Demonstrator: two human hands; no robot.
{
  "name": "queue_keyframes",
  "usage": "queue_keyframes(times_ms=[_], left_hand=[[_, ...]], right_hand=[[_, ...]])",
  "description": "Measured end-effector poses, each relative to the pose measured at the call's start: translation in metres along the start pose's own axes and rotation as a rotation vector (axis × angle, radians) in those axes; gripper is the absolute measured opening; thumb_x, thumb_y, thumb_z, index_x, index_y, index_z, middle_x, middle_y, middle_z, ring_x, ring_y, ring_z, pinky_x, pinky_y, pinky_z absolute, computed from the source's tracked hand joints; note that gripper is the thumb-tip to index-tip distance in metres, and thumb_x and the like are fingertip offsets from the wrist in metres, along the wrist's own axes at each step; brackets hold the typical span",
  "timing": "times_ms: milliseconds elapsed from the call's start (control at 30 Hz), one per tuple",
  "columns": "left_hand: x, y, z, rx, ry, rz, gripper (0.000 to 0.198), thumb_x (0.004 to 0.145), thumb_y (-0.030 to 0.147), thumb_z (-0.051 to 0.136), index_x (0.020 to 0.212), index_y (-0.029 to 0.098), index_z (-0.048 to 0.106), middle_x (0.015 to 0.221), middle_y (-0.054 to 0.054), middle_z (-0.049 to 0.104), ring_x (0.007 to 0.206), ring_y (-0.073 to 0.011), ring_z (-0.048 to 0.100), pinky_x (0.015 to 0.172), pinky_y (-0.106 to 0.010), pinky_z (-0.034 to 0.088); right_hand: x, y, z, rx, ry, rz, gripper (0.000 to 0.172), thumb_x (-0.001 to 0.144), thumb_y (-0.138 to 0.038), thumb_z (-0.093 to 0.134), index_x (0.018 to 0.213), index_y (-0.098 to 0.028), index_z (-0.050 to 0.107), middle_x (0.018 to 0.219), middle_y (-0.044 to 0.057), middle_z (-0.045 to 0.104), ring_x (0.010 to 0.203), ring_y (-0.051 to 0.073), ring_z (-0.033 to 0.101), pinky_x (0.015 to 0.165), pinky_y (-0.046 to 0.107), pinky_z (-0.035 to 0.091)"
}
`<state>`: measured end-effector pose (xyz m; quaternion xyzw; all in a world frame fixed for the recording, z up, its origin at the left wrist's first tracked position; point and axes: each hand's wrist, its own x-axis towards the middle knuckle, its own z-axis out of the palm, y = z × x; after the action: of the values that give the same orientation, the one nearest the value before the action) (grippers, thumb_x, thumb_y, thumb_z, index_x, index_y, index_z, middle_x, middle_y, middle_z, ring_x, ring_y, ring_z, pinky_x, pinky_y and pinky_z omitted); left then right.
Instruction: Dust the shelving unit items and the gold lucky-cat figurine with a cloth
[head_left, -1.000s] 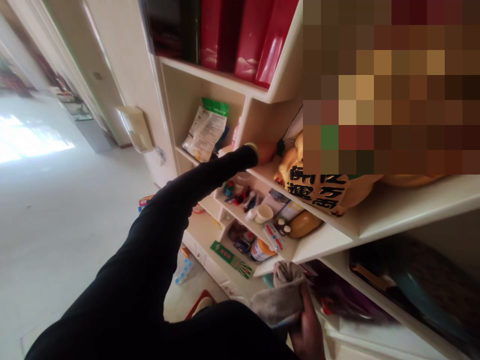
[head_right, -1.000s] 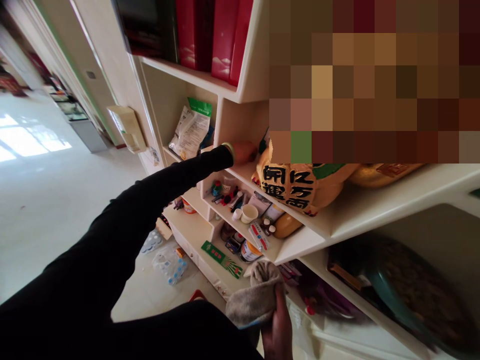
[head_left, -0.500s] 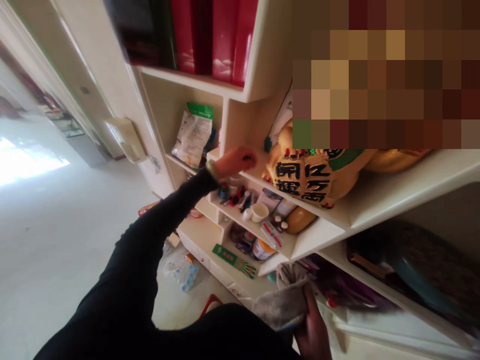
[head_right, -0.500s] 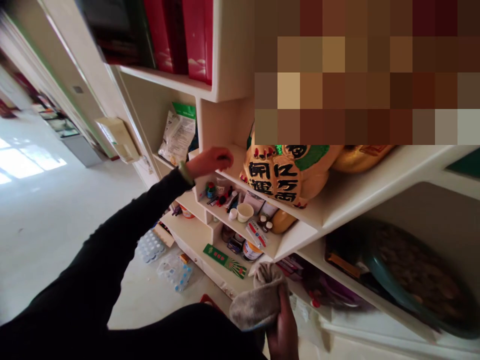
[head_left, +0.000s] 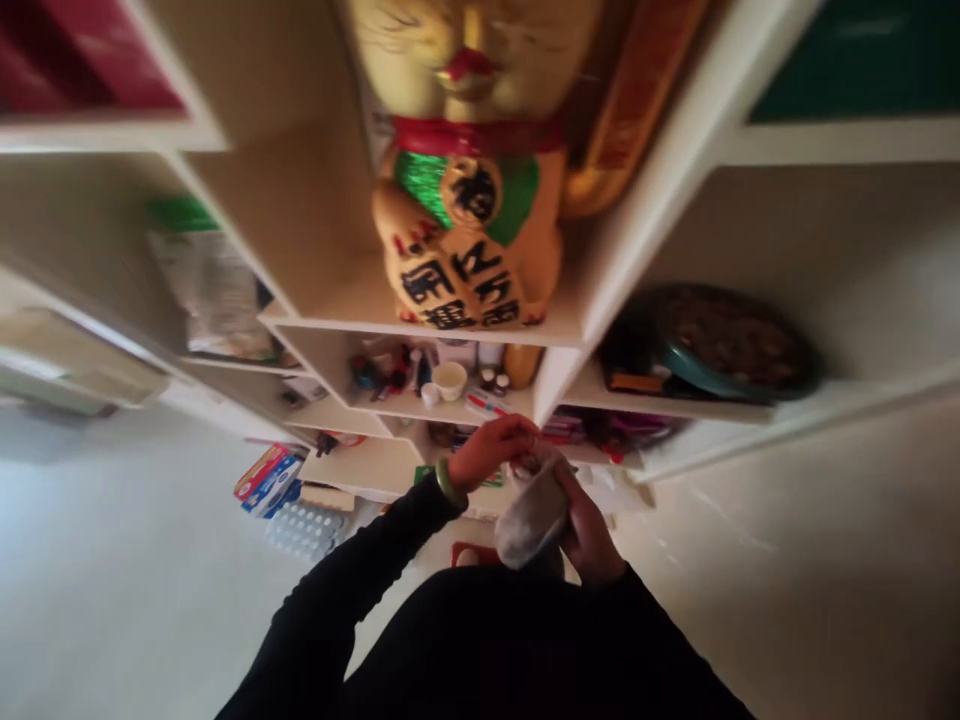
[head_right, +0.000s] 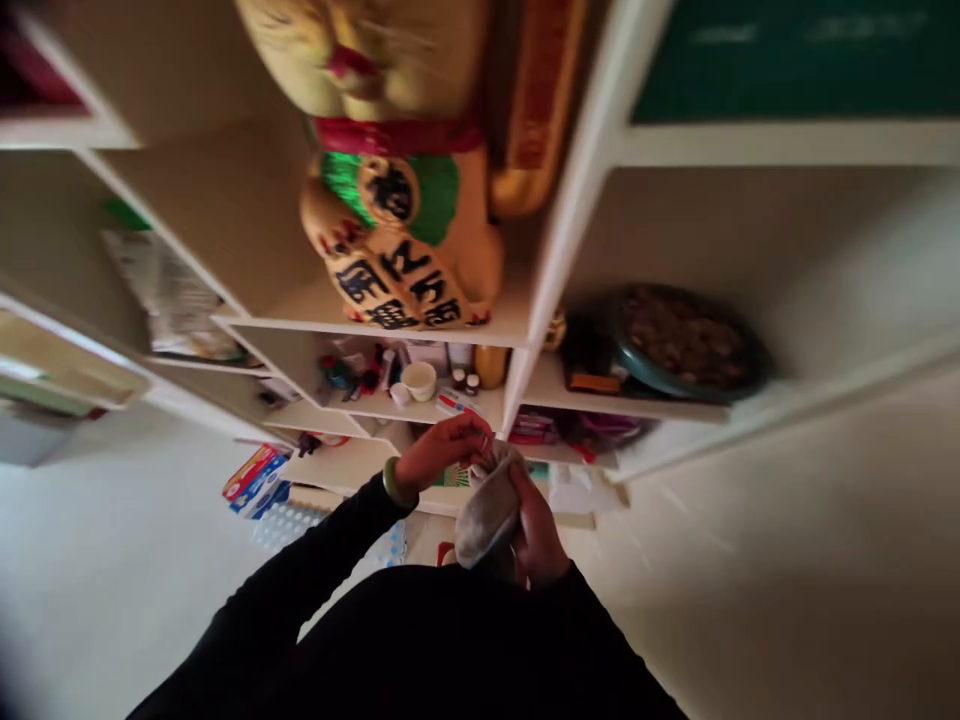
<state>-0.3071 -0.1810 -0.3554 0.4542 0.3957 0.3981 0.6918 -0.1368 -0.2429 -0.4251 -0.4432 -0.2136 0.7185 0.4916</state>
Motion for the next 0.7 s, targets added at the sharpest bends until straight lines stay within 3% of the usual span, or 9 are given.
queue_keyframes(times_ms=[100,233,300,400,500,600,700], left_hand=[[0.014,0.009,0.009,-0.011,-0.019,-0.045,0.033,0.071,0.039,0.091,0.092,0.017,0.079,0.076,-0.001,0.068,0.064,-0.0083,0.054,0.059,-0.021,0.04],[0.021,0.018,0.021,-0.075,0.028,-0.135,0.027,0.07,0.033,0.089,0.08,0.015,0.073,0.076,0.0,0.066,0.064,-0.0074,0.056,0.061,-0.019,0.041],[0.026,0.02,0.03,-0.051,0.037,-0.152,0.025,0.071,0.031,0.089,0.079,0.015,0.071,0.075,0.0,0.066,0.062,-0.0067,0.055,0.059,-0.019,0.039],[0.043,0.024,0.052,0.085,-0.046,-0.101,0.016,0.079,0.026,0.085,0.084,0.015,0.074,0.071,0.001,0.066,0.057,-0.0068,0.053,0.057,-0.02,0.04],[0.074,0.028,0.079,0.216,-0.1,0.002,0.004,0.091,0.017,0.07,0.089,0.015,0.074,0.067,0.003,0.065,0.056,-0.0075,0.055,0.057,-0.02,0.043],[0.12,0.032,0.104,0.406,0.001,0.111,0.018,0.098,0.009,0.054,0.094,0.016,0.071,0.069,0.002,0.065,0.058,-0.0077,0.058,0.059,-0.019,0.045],[0.17,0.035,0.123,0.781,0.083,0.213,0.032,0.104,0.008,0.041,0.114,0.013,0.071,0.083,-0.004,0.073,0.066,-0.0103,0.064,0.067,-0.022,0.053]], right_hand=[[-0.002,-0.007,-0.013,0.169,0.12,0.075,0.051,0.082,-0.062,0.085,0.117,-0.026,0.082,0.114,0.006,0.088,0.126,0.031,0.08,0.106,0.044,0.066],[-0.004,-0.006,-0.047,0.221,0.266,0.037,0.049,0.077,-0.056,0.089,0.114,-0.025,0.083,0.111,0.004,0.089,0.12,0.03,0.082,0.104,0.043,0.067],[-0.004,-0.003,-0.063,0.223,0.3,0.024,0.047,0.077,-0.057,0.088,0.113,-0.026,0.083,0.114,0.005,0.089,0.117,0.03,0.083,0.104,0.045,0.068],[-0.002,0.0,-0.076,0.216,0.32,0.017,0.047,0.078,-0.06,0.086,0.111,-0.028,0.083,0.115,0.005,0.088,0.123,0.033,0.081,0.106,0.049,0.067],[0.0,0.002,-0.079,0.179,0.301,-0.023,0.044,0.08,-0.06,0.084,0.11,-0.028,0.083,0.115,0.005,0.088,0.135,0.033,0.075,0.111,0.049,0.064],[-0.002,0.002,-0.082,0.131,0.281,-0.096,0.037,0.081,-0.052,0.083,0.108,-0.028,0.083,0.119,0.005,0.087,0.143,0.034,0.069,0.115,0.049,0.062],[-0.012,0.003,-0.096,0.037,0.297,-0.195,0.038,0.072,-0.037,0.087,0.109,-0.028,0.083,0.126,0.005,0.085,0.154,0.035,0.06,0.122,0.05,0.057]])
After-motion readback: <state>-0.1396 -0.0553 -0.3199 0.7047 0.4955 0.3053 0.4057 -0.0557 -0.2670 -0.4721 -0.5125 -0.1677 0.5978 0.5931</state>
